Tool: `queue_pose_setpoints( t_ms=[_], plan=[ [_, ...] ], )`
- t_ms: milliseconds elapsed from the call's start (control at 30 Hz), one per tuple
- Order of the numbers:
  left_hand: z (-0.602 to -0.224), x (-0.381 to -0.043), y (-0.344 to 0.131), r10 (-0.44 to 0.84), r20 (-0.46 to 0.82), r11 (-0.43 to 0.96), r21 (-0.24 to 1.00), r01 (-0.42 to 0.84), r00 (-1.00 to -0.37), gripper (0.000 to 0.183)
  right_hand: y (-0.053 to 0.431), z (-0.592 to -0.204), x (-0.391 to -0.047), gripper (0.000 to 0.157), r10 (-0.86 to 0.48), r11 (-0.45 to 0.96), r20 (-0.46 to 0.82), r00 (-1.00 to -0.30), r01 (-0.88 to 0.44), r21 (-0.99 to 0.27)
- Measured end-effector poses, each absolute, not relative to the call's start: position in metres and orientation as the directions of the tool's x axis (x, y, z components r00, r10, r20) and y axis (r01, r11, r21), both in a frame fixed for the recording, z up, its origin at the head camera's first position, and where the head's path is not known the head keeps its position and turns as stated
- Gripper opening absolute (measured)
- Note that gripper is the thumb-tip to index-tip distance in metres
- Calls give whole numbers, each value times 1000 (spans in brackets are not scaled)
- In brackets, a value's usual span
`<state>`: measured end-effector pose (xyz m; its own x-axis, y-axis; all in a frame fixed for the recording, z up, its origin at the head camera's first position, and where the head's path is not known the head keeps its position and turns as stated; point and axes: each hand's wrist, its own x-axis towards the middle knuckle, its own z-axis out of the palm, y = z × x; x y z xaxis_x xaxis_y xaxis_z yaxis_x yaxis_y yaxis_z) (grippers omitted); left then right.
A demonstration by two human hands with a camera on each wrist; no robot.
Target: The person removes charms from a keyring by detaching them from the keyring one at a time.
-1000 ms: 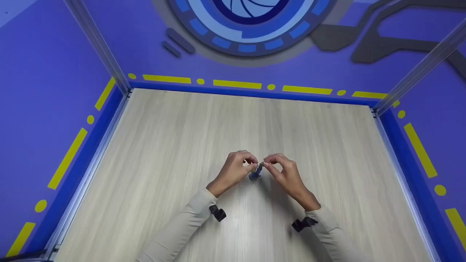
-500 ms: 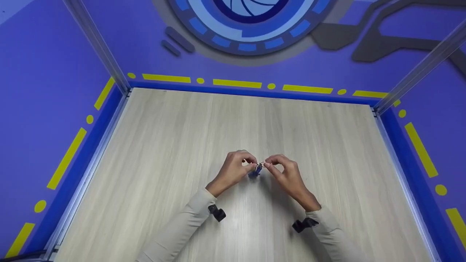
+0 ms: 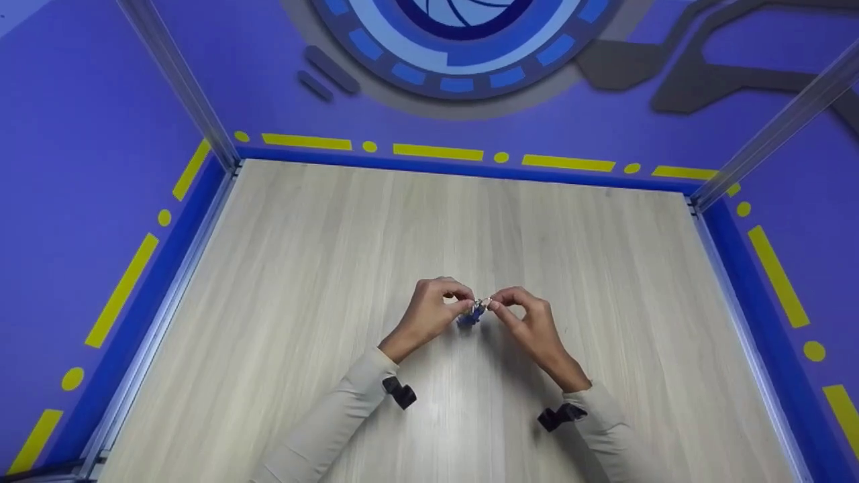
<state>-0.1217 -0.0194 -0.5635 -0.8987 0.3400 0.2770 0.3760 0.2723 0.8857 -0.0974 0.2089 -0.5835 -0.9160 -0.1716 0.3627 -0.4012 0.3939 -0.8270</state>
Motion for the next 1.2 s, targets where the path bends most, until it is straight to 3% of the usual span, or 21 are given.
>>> queue_pose_setpoints(
  t_ms=[667,1000,1200],
  plan=[
    [-566,-121,-19,327,302,270,878,394,-896,6,208,-587,-98,9,-175,400,307,-935,-353,-846],
    [-567,-122,-22,318,306,254,885,391,-897,6,210,-588,-99,9,-124,368,187,-975,-220,-904],
    [-569,-122,-28,280,306,233,898,374,-910,8,221,-589,-99,10,-125,409,170,-977,-207,-889]
  ],
)
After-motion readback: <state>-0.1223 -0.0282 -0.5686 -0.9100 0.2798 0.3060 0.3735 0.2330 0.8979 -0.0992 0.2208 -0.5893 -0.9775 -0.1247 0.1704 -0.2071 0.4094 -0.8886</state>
